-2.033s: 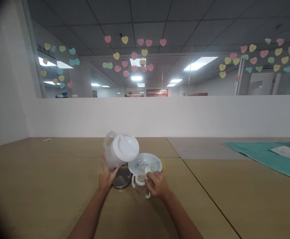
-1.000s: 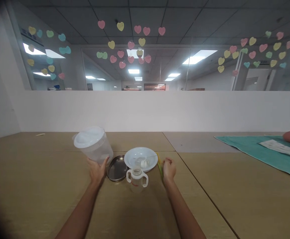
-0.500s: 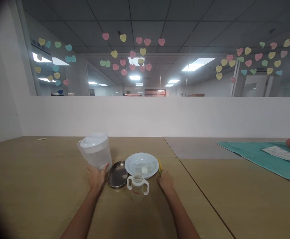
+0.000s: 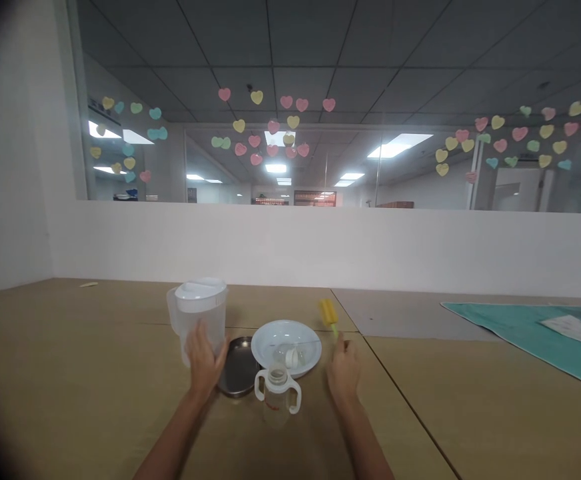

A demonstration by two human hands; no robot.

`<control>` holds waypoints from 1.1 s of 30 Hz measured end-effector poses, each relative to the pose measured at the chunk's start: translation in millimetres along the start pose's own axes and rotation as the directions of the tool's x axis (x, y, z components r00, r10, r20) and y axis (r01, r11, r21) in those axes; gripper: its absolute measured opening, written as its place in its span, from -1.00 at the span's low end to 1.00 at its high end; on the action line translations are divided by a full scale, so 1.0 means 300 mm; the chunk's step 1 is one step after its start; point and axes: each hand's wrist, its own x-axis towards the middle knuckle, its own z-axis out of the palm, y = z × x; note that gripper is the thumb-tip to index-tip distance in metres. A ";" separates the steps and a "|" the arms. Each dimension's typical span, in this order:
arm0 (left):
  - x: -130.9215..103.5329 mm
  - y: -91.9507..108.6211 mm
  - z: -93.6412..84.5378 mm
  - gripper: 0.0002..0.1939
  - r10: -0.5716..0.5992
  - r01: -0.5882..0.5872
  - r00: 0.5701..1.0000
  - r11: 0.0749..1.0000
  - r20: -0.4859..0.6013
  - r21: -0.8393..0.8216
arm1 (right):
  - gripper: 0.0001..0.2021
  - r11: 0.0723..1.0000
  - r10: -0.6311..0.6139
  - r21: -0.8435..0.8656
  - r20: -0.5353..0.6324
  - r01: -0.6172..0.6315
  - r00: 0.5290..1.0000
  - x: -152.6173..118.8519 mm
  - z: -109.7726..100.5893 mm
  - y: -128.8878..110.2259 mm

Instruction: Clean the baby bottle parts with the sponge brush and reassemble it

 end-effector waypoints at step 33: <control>-0.119 0.166 0.020 -0.61 0.375 -0.286 0.770 0.926 0.517 -0.246 | -0.63 0.947 -0.149 0.283 -0.039 0.154 0.988 0.024 -0.100 -0.136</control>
